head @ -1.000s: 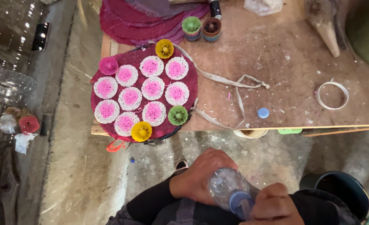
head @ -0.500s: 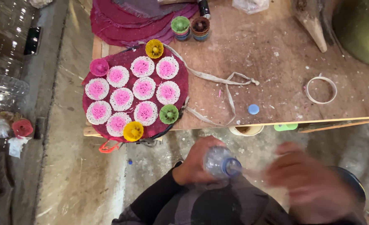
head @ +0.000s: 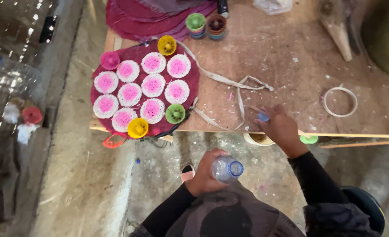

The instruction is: The person prepares traditional food by using two wooden tools to press and transfer pink paste onto circular white crackers on a red base, then arranges the crackers on a bamboo table, and finally handles small containers of green and yellow paste.

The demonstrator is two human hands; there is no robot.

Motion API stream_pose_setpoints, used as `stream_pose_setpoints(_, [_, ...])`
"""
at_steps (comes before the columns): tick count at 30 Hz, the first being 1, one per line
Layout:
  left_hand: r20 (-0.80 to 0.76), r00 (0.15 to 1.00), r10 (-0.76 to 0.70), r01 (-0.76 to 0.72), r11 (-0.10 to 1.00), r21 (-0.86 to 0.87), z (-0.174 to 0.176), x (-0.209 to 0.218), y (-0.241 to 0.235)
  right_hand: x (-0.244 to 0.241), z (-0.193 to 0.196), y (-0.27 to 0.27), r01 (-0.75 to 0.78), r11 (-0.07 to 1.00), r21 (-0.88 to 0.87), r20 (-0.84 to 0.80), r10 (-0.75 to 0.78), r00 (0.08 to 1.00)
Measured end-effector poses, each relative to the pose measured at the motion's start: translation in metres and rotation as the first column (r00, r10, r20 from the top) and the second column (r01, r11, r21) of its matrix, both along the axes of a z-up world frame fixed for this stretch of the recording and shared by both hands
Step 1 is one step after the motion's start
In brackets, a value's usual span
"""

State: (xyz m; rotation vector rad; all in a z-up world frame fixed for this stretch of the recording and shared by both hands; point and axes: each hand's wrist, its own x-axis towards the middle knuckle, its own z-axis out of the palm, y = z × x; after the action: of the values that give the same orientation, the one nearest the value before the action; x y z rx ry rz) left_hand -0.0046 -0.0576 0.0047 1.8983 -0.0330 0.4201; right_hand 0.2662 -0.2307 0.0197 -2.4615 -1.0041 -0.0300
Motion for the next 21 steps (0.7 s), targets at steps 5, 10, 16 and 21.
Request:
stream_pose_setpoints(5, [0.002,0.985,0.173,-0.173,0.985,0.0,-0.004,-0.011,-0.014,-0.008,0.047,0.016,-0.113,0.992,0.054,-0.096,0.118,0.988])
stream_pose_setpoints(10, [-0.098,0.955,0.28,-0.281,0.96,0.003,-0.001,-0.027,-0.012,-0.062,0.125,0.03,-0.643,0.681,0.35,-0.376,0.731,0.57])
stream_pose_setpoints(16, [-0.054,0.941,0.335,-0.339,0.936,-0.097,0.02,-0.073,0.003,-0.128,0.178,0.076,-0.898,0.41,0.158,-0.358,0.872,0.335])
stream_pose_setpoints(21, [-0.157,0.976,0.15,-0.182,0.961,-0.21,0.04,-0.151,0.027,-0.175,0.187,0.129,-0.997,-0.046,0.066,-0.322,0.944,-0.065])
